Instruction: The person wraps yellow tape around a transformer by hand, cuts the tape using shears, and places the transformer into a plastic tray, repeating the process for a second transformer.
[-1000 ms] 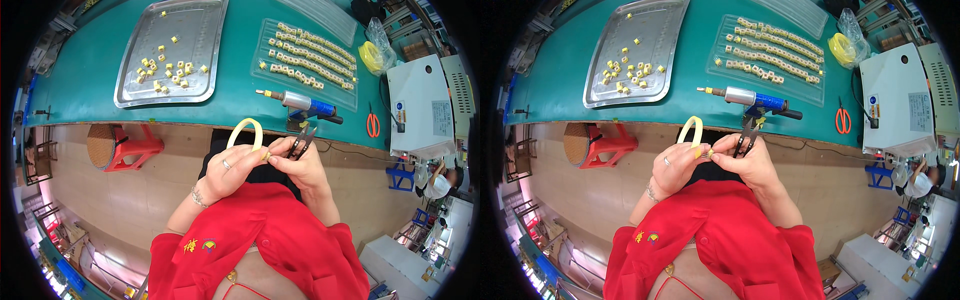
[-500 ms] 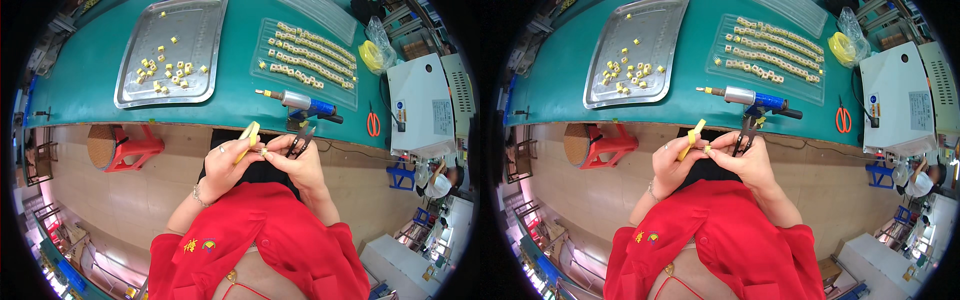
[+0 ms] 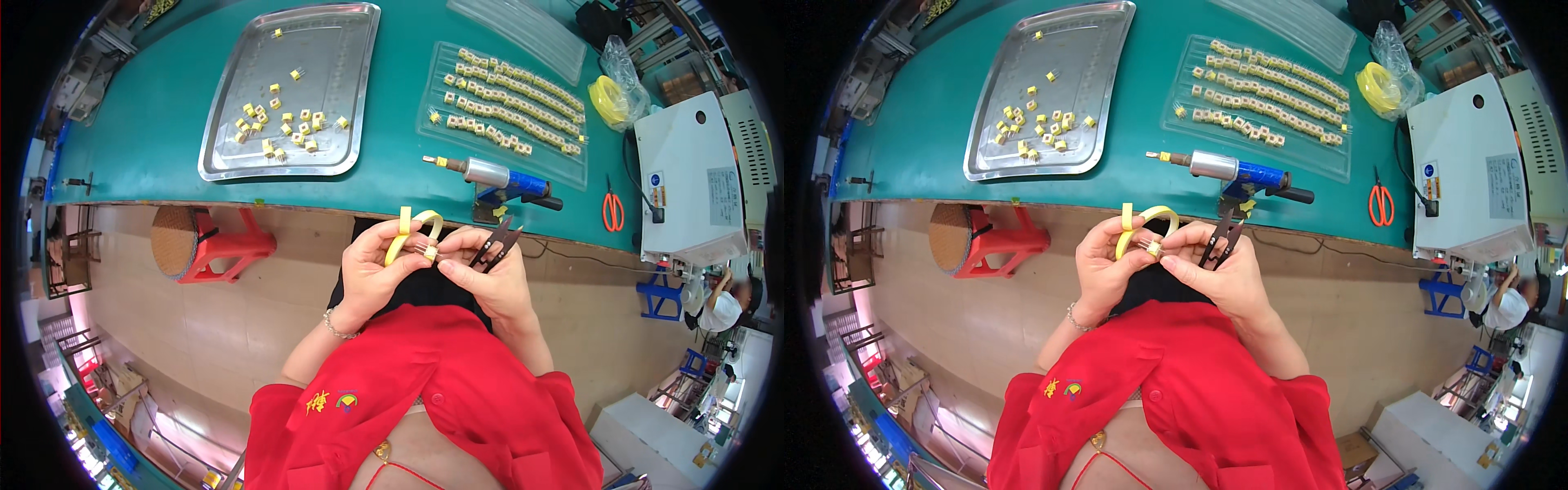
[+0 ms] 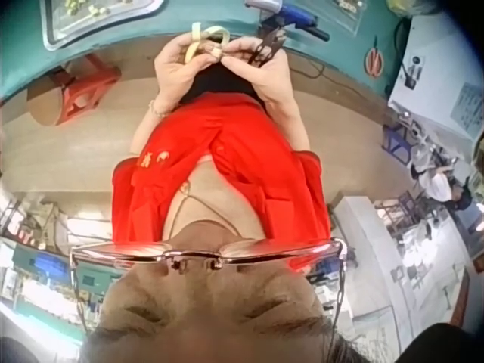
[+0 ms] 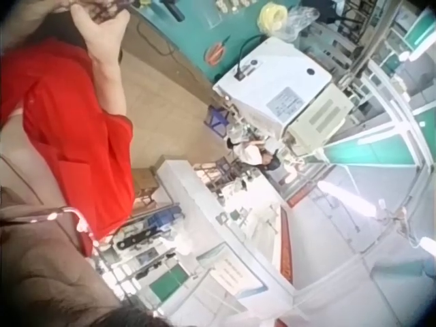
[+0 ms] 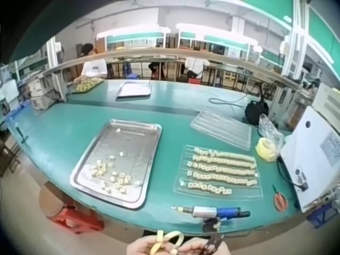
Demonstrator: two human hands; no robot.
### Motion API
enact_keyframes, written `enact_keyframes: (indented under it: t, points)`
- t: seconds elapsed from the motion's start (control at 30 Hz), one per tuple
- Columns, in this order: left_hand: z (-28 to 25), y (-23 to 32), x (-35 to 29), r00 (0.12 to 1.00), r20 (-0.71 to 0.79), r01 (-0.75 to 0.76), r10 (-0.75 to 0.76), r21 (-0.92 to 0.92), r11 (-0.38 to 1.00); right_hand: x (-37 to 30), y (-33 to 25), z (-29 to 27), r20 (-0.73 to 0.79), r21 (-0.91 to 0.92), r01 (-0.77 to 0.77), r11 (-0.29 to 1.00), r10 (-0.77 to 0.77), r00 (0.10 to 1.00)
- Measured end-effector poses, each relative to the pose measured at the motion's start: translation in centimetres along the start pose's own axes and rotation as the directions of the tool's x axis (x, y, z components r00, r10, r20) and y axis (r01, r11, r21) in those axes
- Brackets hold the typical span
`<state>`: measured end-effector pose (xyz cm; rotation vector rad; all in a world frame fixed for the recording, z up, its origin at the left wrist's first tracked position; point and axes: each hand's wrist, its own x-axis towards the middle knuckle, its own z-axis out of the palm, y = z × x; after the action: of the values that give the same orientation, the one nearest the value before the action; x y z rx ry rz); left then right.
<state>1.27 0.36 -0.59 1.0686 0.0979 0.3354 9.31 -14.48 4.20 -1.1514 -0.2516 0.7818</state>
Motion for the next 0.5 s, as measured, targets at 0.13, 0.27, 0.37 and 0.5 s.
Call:
enact_keyframes:
  t: [0.13, 0.27, 0.37, 0.5]
  points:
    - [0.3, 0.2, 0.3, 1.000, -0.014, -0.018, 0.018, 0.007, 1.000, 0.1, 0.2, -0.4, 0.023, -0.020, 0.042, 0.999, -0.042, 0.999]
    - [-0.3, 0.2, 0.8, 0.985, -0.143, -0.091, 0.097, 0.051, 0.995, -0.1, 0.3, -0.8, -0.016, -0.164, 0.057, 0.985, -0.060, 0.998]
    - [-1.2, 0.7, 3.0, 0.946, -0.219, -0.198, 0.238, 0.188, 0.962, -0.1, 0.8, -1.8, -0.030, -0.180, 0.104, 0.978, -0.111, 0.993]
    - [-1.6, 1.1, 6.1, 0.945, -0.223, -0.215, 0.240, 0.128, 0.968, -0.5, 1.2, -2.3, -0.087, -0.137, 0.069, 0.988, -0.081, 0.993]
